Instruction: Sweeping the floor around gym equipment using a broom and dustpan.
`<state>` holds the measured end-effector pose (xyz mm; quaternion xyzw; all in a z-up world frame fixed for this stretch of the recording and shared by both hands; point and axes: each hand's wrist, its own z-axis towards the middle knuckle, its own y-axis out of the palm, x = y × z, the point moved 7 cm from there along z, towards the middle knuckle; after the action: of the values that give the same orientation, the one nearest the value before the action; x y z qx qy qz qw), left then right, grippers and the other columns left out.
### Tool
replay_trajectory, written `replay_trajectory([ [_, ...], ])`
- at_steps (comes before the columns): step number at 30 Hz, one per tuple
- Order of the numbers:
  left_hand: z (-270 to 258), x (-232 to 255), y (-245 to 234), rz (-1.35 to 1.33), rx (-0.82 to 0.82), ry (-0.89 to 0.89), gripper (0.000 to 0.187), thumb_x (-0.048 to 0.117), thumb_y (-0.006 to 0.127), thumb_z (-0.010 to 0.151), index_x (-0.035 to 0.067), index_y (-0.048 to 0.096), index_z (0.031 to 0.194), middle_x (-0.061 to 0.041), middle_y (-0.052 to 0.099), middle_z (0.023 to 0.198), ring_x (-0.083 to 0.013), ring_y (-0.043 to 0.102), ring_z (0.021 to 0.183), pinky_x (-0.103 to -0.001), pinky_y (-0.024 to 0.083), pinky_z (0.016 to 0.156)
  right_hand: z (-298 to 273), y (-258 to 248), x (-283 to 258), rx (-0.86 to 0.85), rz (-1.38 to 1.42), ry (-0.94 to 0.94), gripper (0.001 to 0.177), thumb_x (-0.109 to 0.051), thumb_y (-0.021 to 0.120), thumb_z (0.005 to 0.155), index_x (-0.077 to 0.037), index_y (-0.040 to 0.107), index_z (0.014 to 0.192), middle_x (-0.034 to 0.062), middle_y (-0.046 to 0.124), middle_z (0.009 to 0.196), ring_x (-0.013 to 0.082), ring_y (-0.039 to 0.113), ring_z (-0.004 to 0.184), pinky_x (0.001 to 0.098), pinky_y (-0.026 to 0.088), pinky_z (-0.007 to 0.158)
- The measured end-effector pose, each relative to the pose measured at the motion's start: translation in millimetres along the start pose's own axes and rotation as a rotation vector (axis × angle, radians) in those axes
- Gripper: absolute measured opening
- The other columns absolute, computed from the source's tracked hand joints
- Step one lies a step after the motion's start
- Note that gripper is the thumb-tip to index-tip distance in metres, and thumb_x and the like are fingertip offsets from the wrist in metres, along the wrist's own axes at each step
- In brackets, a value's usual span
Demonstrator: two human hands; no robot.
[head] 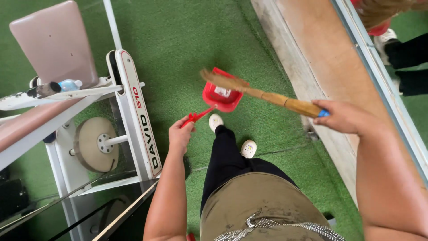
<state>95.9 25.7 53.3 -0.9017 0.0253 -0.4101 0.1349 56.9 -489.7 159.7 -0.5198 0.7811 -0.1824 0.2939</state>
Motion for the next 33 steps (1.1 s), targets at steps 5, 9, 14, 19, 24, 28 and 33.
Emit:
replay_trajectory([
  [5, 42.8, 32.1, -5.7, -0.158, 0.025, 0.024, 0.048, 0.012, 0.07, 0.085, 0.003, 0.069, 0.131, -0.004, 0.071, 0.079, -0.0058, 0.056, 0.057, -0.022, 0.04, 0.049, 47.4, -85.8, -25.0, 0.159, 0.13, -0.032, 0.071, -0.032, 0.074, 0.087, -0.019, 0.052, 0.153, 0.013, 0.078, 0.101, 0.0264, 0.073, 0.084, 0.0392, 0.056, 0.085],
  [9, 111.6, 50.7, 3.5, -0.119, 0.044, 0.063, 0.048, 0.012, 0.071, 0.086, 0.002, 0.068, 0.133, -0.005, 0.072, 0.081, -0.0065, 0.057, 0.059, -0.022, 0.042, 0.053, 126.5, -126.8, -54.8, 0.215, 0.177, -0.066, 0.067, -0.032, 0.074, 0.09, -0.013, 0.055, 0.151, 0.0124, 0.076, 0.093, 0.0214, 0.07, 0.08, 0.0377, 0.054, 0.08],
  [14, 230.3, 72.8, 22.3, -0.222, 0.072, 0.144, 0.048, 0.01, 0.073, 0.082, -0.002, 0.067, 0.128, -0.005, 0.075, 0.092, -0.011, 0.068, 0.069, -0.024, 0.055, 0.063, 234.5, -194.5, -123.2, 0.313, 0.352, -0.033, 0.066, -0.025, 0.074, 0.09, -0.01, 0.053, 0.15, 0.0092, 0.071, 0.091, 0.0193, 0.067, 0.072, 0.0346, 0.053, 0.068],
  [19, 288.4, 120.7, 28.0, 0.102, 0.144, -0.015, 0.049, 0.014, 0.072, 0.077, 0.006, 0.074, 0.125, -0.011, 0.077, 0.087, -0.0145, 0.069, 0.071, -0.03, 0.054, 0.067, 380.5, -216.1, -148.1, 0.238, 0.439, 0.098, 0.05, -0.024, 0.074, 0.091, -0.008, 0.061, 0.136, 0.0091, 0.068, 0.084, 0.0176, 0.064, 0.066, 0.0367, 0.048, 0.053],
  [24, 321.8, 151.7, 24.6, 0.287, 0.23, -0.118, 0.049, 0.024, 0.075, 0.076, 0.011, 0.073, 0.123, -0.013, 0.078, 0.097, -0.0209, 0.076, 0.084, -0.035, 0.058, 0.08, 493.2, -166.5, -175.3, 0.181, 0.484, 0.153, 0.043, -0.022, 0.078, 0.086, -0.008, 0.065, 0.124, 0.0133, 0.067, 0.078, 0.0214, 0.062, 0.059, 0.0378, 0.05, 0.049],
  [28, 335.4, 171.5, 19.0, 0.341, 0.221, -0.12, 0.048, 0.026, 0.075, 0.074, 0.014, 0.076, 0.121, -0.017, 0.077, 0.104, -0.0288, 0.075, 0.094, -0.04, 0.056, 0.088, 508.5, -96.2, -213.8, 0.06, 0.353, 0.171, 0.051, -0.026, 0.082, 0.083, -0.007, 0.065, 0.127, 0.0132, 0.071, 0.082, 0.0238, 0.067, 0.063, 0.0393, 0.055, 0.054],
  [33, 343.2, 183.1, 13.7, 0.316, 0.192, -0.151, 0.048, 0.026, 0.074, 0.073, 0.017, 0.076, 0.12, -0.015, 0.077, 0.105, -0.0285, 0.075, 0.094, -0.039, 0.057, 0.089, 475.6, -48.3, -238.1, -0.186, 0.226, 0.191, 0.07, -0.032, 0.082, 0.081, -0.013, 0.055, 0.143, 0.0174, 0.075, 0.089, 0.0274, 0.068, 0.066, 0.0426, 0.056, 0.061],
])
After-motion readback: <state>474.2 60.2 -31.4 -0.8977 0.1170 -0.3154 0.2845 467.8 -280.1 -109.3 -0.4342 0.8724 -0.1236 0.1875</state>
